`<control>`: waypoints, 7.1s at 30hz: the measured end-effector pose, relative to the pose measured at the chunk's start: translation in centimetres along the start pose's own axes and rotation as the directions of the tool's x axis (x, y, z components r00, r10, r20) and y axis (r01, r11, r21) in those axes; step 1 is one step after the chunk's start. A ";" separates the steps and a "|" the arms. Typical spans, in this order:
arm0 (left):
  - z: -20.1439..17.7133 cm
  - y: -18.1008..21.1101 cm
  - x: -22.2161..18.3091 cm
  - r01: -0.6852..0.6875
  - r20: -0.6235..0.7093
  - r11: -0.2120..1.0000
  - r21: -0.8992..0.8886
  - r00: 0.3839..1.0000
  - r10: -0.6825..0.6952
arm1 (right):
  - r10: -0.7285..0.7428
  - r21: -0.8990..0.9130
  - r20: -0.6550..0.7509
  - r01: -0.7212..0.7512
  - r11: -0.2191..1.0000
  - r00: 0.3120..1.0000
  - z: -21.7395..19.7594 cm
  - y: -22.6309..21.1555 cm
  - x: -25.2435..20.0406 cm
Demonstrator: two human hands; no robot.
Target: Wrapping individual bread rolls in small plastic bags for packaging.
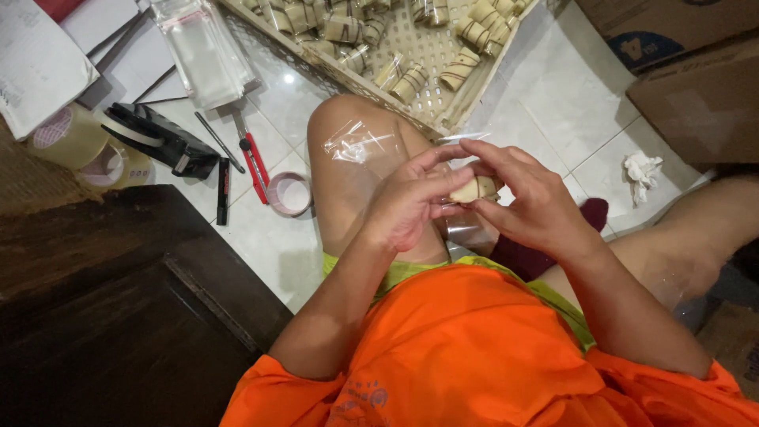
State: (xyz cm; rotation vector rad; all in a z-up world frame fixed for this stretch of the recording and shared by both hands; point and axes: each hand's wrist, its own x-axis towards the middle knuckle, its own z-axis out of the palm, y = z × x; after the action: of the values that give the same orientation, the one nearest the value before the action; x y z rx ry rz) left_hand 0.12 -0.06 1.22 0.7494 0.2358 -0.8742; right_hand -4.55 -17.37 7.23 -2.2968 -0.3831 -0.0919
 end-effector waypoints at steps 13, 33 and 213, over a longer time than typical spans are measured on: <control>-0.6 -0.2 0.1 0.010 0.004 1.000 0.024 1.000 -0.010 | -0.374 -0.235 -0.034 0.356 0.905 0.927 0.1 2.4 -3.1; 0.9 -1.8 -1.0 -0.076 -0.040 0.990 0.116 0.996 0.081 | 0.707 0.749 -0.033 -0.451 0.486 0.707 1.6 1.1 -1.3; 1.5 2.0 -1.5 0.018 0.021 0.984 -0.177 1.000 -0.014 | -0.061 0.182 0.010 0.058 0.981 0.998 -3.8 -0.8 -0.9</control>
State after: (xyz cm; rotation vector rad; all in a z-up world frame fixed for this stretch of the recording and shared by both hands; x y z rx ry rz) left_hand 0.53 0.66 4.07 0.5739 0.2979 -0.8632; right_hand -5.41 -19.79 10.22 -2.1071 -0.4499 -0.0662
